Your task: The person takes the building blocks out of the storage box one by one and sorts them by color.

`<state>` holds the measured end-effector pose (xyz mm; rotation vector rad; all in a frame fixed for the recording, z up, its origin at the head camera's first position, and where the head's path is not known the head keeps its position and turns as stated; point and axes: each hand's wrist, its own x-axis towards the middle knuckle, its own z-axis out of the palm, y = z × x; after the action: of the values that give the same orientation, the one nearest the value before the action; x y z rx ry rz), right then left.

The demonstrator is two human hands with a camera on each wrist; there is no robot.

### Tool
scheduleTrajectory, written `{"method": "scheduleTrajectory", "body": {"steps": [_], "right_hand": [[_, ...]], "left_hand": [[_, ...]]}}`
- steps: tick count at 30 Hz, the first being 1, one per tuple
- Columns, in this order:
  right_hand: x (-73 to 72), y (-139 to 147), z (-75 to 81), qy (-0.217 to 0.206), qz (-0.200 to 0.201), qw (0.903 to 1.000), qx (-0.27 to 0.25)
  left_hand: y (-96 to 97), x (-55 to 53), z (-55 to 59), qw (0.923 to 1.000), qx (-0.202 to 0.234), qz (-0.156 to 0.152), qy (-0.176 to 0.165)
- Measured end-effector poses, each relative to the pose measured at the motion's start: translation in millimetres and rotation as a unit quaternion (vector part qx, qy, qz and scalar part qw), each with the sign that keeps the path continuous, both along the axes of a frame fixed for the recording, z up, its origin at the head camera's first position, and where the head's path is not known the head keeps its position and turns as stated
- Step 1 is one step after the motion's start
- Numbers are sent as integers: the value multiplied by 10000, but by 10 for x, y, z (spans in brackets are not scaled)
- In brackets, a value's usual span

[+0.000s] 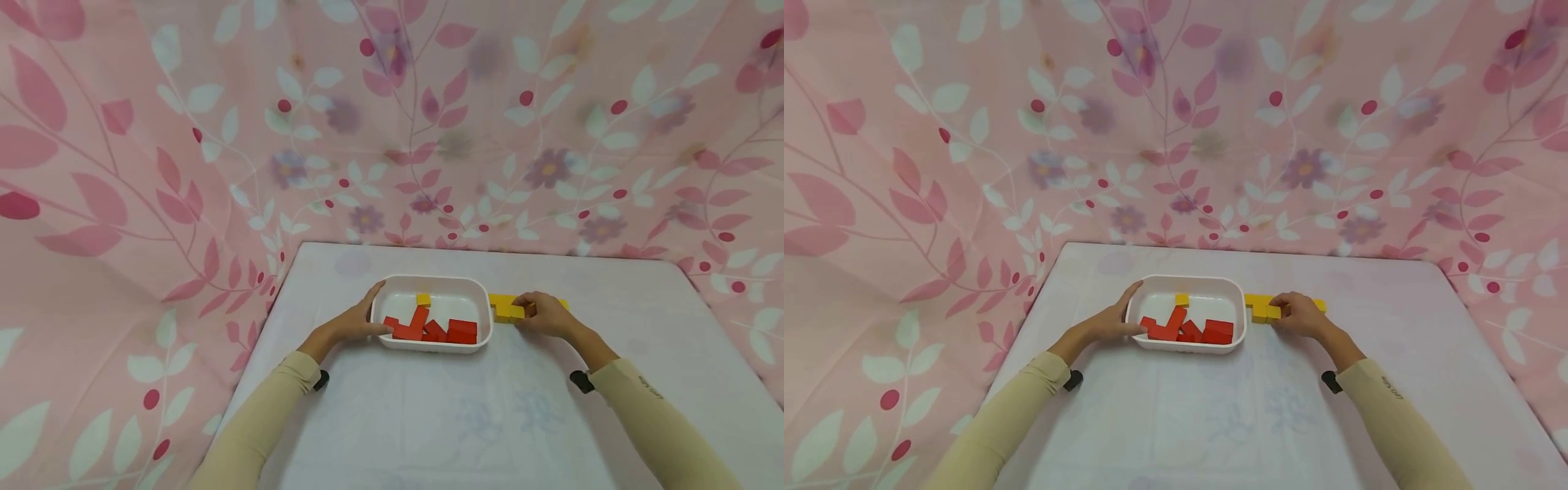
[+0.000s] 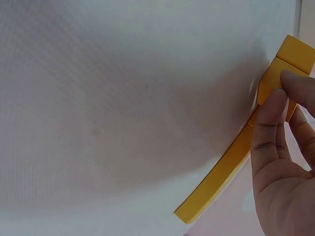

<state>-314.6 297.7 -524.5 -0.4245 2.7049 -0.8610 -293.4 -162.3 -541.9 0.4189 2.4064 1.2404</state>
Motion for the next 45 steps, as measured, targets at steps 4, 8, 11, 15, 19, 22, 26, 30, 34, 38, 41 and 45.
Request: {"method": "scheduleTrajectory", "body": {"steps": [4,8,11,15,19,22,26,30,34,38,41,45], "right_hand": [[8,2,-15,-52,-37,10000,-63],[5,0,-20,-103,-94,9999,-99],[9,-6,-12,-142,-125,9997,-151],[58,-5,9,-27,-213,9994,-258],[152,-7,54,283,-163,9991,-257],[198,-21,105,634,-88,9979,-101],[218,-20,129,771,-276,9965,158],[229,5,117,576,-325,9978,82],[215,5,141,487,-226,9985,-131],[203,-28,199,308,-200,9981,-496],[197,-69,263,149,-198,9963,-825],[192,-136,359,101,-174,9940,-1079]], "left_hand": [[4,12,4,10000,0,27,-28],[9,16,6,10000,-14,57,-45],[9,13,6,10000,19,76,-40],[15,5,0,10000,19,66,-27],[26,11,-15,10000,4,-31,-71],[17,14,-3,10000,-41,16,-50],[10,17,34,9999,-114,84,17],[18,25,32,9999,-161,59,4],[14,26,18,9999,-126,61,-28],[10,21,2,9999,-86,58,-11],[10,15,2,10000,-82,50,2],[10,7,8,9999,-86,51,19]]}}
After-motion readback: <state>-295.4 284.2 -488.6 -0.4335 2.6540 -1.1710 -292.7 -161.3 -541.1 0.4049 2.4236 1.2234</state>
